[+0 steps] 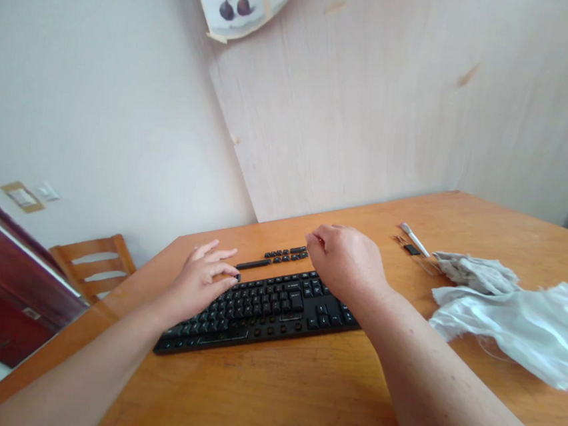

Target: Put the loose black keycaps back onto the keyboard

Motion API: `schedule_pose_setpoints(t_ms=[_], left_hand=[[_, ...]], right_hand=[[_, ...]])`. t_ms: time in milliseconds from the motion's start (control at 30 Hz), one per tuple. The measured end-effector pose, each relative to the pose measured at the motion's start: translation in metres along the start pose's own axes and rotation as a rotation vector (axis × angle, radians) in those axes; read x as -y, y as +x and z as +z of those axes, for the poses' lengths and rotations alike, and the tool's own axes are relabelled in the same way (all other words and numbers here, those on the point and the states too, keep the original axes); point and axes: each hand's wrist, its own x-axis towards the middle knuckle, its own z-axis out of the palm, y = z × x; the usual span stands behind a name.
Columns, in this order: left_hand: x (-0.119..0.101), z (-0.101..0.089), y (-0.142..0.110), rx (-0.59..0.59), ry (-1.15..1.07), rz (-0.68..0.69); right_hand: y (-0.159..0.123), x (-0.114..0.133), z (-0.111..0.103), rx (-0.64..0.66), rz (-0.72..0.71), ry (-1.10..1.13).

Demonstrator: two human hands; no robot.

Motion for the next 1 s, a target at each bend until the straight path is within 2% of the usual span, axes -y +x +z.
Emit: schedule_pose_setpoints(t_ms=[133, 300, 1000], left_hand=[[-0.014, -0.004, -0.040, 0.018, 0.004, -0.009], [-0.026, 0.000, -0.065, -0.001, 0.051, 0.003], [-0.057, 0.000, -0.076, -0.059, 0.268, 0.127]], right_hand=[[-0.001, 0.002, -0.002, -0.011, 0.004, 0.013], [-0.001, 0.000, 0.000, -0.018, 0.006, 0.032], [0.002, -0.003, 0.000, -0.012, 0.044, 0.053]])
